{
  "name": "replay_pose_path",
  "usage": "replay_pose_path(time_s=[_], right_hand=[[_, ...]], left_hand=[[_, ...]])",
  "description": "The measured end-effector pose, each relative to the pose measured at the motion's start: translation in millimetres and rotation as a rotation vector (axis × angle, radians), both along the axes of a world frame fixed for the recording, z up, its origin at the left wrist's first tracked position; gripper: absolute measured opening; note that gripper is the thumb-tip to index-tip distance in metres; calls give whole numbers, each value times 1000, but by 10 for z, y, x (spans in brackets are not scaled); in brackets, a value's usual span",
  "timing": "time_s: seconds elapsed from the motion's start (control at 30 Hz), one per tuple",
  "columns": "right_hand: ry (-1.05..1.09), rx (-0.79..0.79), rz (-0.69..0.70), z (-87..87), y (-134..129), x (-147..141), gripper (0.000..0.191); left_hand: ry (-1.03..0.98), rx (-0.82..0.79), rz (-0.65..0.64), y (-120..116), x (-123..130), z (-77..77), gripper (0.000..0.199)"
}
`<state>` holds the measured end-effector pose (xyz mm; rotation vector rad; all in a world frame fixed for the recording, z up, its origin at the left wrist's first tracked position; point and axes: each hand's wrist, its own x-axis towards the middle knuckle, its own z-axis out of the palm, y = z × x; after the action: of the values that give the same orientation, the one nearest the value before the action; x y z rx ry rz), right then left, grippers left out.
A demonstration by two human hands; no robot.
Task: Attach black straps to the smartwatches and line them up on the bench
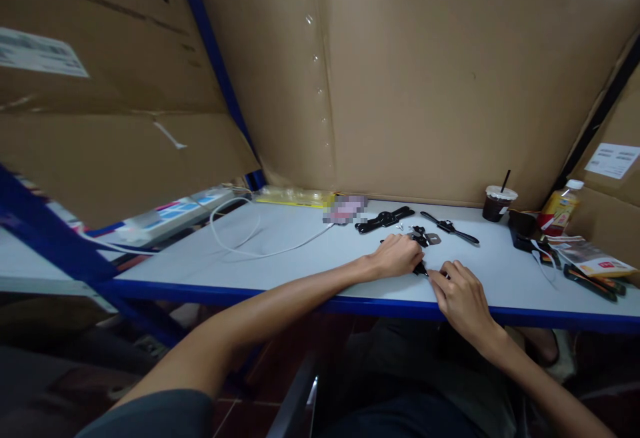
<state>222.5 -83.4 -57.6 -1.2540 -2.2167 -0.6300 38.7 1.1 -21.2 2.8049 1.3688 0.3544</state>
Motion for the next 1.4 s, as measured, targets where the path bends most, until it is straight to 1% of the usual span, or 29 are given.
replay_pose_path(time_s=[0.13, 0.17, 0.23, 0.37, 0.47, 0.7, 0.83, 1.0, 1.07, 1.23, 1.4], right_hand=[[-5, -9, 3, 11, 8, 14, 24], [-9, -16, 3, 18, 13, 25, 24], [-25, -29, 4, 34, 23, 49, 24], [-52, -54, -8, 59, 45, 88, 23], [-44, -67, -8, 61, 63, 111, 23], [35, -79, 38, 13, 85, 137, 20], [45, -81, 60, -11, 89, 139, 20], [44, -67, 68, -13, 90, 136, 20], [42, -59, 70, -12, 88, 133, 19], [35, -49, 74, -6, 82, 122, 20], [41, -45, 77, -7, 83, 120, 17]], left_hand=[[6, 51, 12, -18, -17, 32, 22], [7, 75, -1, -17, -28, 36, 22], [28, 121, -67, -5, -54, 36, 24], [49, 157, -247, 38, -99, 19, 24], [34, 189, -310, 60, -117, 14, 26], [146, 303, -333, 84, -123, -4, 38], [103, 304, -379, 81, -134, -27, 35], [59, 296, -397, 80, -143, -29, 25], [58, 288, -407, 91, -149, -22, 23], [59, 313, -389, 129, -172, -11, 26], [57, 369, -365, 153, -184, -22, 37]])
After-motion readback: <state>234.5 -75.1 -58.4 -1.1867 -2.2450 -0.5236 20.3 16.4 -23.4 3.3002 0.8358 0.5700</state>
